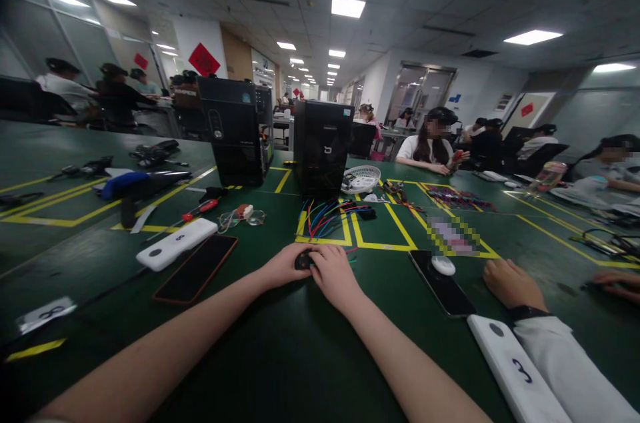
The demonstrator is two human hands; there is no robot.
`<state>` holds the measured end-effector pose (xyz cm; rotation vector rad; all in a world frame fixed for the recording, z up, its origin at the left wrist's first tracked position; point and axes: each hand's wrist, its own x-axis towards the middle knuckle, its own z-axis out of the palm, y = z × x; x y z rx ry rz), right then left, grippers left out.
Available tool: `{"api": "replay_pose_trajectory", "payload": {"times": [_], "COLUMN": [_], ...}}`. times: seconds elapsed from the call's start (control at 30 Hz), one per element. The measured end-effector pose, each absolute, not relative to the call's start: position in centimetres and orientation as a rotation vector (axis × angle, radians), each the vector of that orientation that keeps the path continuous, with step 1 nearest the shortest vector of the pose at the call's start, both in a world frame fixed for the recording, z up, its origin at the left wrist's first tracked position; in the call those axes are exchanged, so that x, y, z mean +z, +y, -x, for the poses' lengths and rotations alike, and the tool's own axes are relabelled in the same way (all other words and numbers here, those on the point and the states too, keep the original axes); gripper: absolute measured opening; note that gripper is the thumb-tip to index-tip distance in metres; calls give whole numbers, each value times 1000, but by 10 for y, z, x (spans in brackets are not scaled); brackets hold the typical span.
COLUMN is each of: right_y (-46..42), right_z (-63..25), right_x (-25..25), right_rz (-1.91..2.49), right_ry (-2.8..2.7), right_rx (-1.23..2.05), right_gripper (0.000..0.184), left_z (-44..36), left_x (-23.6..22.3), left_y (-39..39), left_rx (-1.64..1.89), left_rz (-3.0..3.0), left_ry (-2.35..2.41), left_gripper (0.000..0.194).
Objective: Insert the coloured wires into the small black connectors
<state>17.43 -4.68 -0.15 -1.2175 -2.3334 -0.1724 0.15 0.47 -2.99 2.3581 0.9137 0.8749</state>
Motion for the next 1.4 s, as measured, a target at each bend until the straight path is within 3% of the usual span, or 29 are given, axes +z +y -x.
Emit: {"api": "replay_pose_trajectory", "payload": {"times": [0.13, 0.37, 0.6, 0.77, 0.87, 1.13, 1.4], "right_y": [-46, -46, -45, -53, -57, -36, -36], "right_z": [-173, -167, -173, -176, -173, -191, -189], "right_x": [-3, -14, -4, 7, 7, -2, -6], "right_rz": [1195, 1124, 1102, 1047, 1035, 1266, 1145], "right_ry": [-2300, -2214, -1992, -2327, -2475, -2304, -2347], "right_rx": [-179, -13, 135, 132, 100, -200, -326], "right_gripper": [14, 11, 11, 8, 3, 13, 20], "left_z": [-2, -3, -1, -2, -3, -1, -1], "left_x": [-27, -25, -26, -29, -33, -29, -23], "left_y": [4, 4, 7, 10, 12, 8, 5], "left_rx": [857, 802, 812, 868, 904, 869, 857], "left_rz": [-2394, -2457, -2390, -2315, -2282, -2323, -2229], "left_ry": [923, 907, 895, 986, 1013, 913, 888], "left_gripper": [43, 30, 38, 38, 39, 40, 38]}}
